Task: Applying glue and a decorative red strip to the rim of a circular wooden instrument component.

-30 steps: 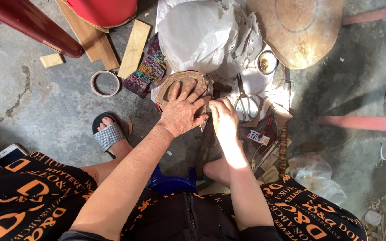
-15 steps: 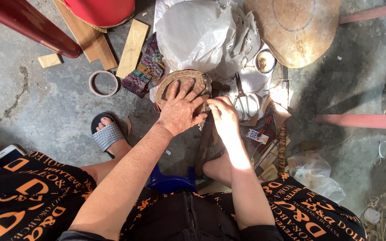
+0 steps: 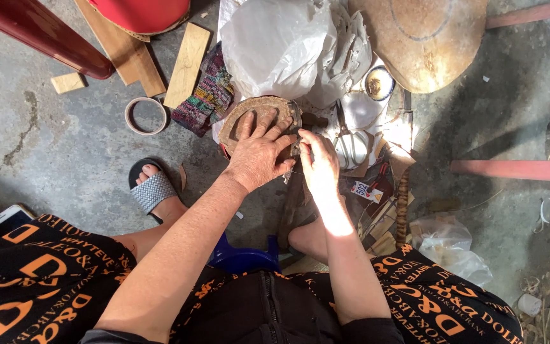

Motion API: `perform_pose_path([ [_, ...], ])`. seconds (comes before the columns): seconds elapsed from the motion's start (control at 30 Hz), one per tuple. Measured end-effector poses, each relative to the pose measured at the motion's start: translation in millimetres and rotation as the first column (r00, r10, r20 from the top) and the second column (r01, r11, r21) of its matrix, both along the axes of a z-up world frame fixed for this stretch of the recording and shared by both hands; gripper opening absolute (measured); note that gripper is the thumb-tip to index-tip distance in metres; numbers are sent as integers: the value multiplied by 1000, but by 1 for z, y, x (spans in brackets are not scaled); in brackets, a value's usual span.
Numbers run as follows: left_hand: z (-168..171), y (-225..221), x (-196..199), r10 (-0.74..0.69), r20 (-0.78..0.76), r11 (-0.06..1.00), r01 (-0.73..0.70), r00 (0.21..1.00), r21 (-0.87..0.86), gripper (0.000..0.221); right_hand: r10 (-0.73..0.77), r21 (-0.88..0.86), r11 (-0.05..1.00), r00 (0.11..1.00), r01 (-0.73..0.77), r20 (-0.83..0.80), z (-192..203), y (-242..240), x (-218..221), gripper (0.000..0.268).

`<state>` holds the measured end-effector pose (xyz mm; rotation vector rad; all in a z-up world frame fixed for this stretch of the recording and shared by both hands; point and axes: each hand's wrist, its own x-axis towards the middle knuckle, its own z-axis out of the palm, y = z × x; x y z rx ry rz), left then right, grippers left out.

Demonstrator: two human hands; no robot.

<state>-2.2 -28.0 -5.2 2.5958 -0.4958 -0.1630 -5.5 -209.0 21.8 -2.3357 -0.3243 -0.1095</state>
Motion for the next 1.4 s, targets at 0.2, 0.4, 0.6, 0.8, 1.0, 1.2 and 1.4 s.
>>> perform_pose_path([
  [0.2, -4, -1, 0, -2, -6, 1000, 2, 1000, -11, 57, 99, -180, 980, 993, -85, 71, -15, -8, 1, 34],
  [0.4, -4, -2, 0, 4, -20, 1000, -5, 1000, -12, 60, 212, -395, 911, 957, -120, 200, -14, -9, 1, 40],
  [0.6, 3, -5, 1, 40, -36, 999, -41, 999, -30, 46, 140, -212, 971, 980, -108, 141, -13, -11, 2, 31],
  [0.8, 10, -7, 3, 68, -67, 997, -71, 995, -37, 40, 199, -319, 938, 963, -135, 179, -8, -3, 1, 35],
  [1.0, 15, -6, 3, 78, -109, 995, -85, 991, -56, 44, 225, -426, 896, 954, -123, 199, -12, -2, 2, 45],
  [1.2, 13, -8, 3, 74, -107, 994, -82, 991, -66, 46, 194, -377, 919, 965, -115, 178, -20, -3, 1, 46],
  [1.4, 14, -10, 3, 99, -148, 990, -113, 984, -89, 36, 69, -86, 994, 997, -66, 44, -18, -9, 2, 21],
])
